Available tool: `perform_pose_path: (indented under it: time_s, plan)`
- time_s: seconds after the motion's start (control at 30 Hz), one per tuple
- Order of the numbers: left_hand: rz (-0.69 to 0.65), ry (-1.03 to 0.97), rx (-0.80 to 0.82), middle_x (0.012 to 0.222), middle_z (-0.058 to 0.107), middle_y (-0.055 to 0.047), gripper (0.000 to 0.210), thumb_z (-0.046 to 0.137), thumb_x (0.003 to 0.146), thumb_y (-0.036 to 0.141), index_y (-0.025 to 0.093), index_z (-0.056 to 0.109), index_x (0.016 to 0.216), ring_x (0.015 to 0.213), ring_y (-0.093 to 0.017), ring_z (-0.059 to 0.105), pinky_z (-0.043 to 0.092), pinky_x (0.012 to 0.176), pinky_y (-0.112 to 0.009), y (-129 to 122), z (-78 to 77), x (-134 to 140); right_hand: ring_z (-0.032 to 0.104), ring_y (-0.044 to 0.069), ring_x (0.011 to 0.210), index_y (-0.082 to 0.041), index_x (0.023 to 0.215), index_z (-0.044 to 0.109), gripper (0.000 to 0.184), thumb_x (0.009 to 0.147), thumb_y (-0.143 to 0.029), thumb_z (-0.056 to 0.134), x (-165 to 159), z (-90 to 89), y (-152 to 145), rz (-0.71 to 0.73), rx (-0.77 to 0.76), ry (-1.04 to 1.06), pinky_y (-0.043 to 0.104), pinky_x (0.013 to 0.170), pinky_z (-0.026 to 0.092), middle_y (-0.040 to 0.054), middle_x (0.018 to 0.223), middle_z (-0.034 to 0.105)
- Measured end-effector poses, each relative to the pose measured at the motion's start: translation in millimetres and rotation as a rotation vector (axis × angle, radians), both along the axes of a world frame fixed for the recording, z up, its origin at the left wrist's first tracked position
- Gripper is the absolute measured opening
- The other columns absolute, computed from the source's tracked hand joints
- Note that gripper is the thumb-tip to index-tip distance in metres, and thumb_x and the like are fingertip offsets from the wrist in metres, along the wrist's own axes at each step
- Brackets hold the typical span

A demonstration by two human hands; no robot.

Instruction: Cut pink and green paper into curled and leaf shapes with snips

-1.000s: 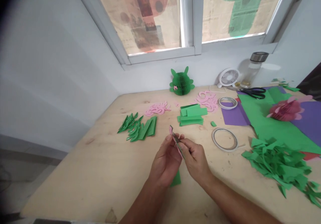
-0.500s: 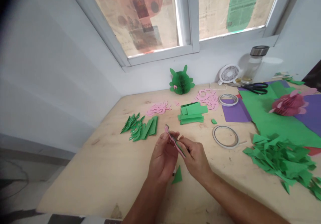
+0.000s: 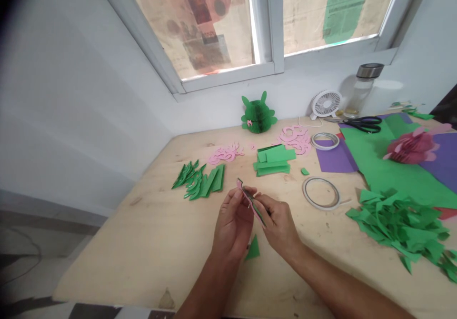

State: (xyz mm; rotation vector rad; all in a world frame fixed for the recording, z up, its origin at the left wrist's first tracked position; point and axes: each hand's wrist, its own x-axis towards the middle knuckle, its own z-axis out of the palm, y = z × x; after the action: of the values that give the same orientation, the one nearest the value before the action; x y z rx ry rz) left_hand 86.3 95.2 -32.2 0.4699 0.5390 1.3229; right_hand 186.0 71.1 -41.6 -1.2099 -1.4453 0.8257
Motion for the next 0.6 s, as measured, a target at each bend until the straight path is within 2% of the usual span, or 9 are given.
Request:
perform_pose_path:
  time_s: [0.27, 0.43, 0.6]
  plan:
    - [0.017, 0.000, -0.033, 0.079, 0.069, -0.004, 0.003, 0.068, 0.073, 0.019, 0.016, 0.068, 0.072, 0.074, -0.010, 0.060, 0.046, 0.074, -0.022, -0.8, 1.4, 2.3, 0.055, 0.016, 0.064, -0.015, 0.088, 0.069, 0.038, 0.091, -0.040, 0.041, 0.0, 1.0, 0.6, -0.009, -0.009, 0.020, 0.023, 0.057, 0.042, 0.0022, 0.067, 0.062]
    - [0.016, -0.015, -0.034, 0.078, 0.069, -0.005, 0.003, 0.068, 0.073, 0.018, 0.016, 0.068, 0.072, 0.075, -0.010, 0.061, 0.046, 0.075, -0.022, -2.0, 3.0, 2.6, 0.058, 0.016, 0.066, -0.016, 0.091, 0.069, 0.037, 0.090, -0.042, 0.044, -0.9, 2.6, 0.3, -0.019, -0.021, 0.046, 0.023, 0.060, 0.044, 0.0029, 0.071, 0.064]
    - [0.021, -0.021, -0.052, 0.077, 0.069, -0.005, 0.003, 0.069, 0.073, 0.018, 0.016, 0.067, 0.071, 0.072, -0.010, 0.060, 0.047, 0.072, -0.021, -2.9, 3.0, 3.7, 0.057, 0.016, 0.063, -0.015, 0.088, 0.069, 0.035, 0.089, -0.040, 0.045, -1.7, 2.7, -0.3, -0.055, -0.013, 0.044, 0.022, 0.058, 0.043, 0.0014, 0.063, 0.058]
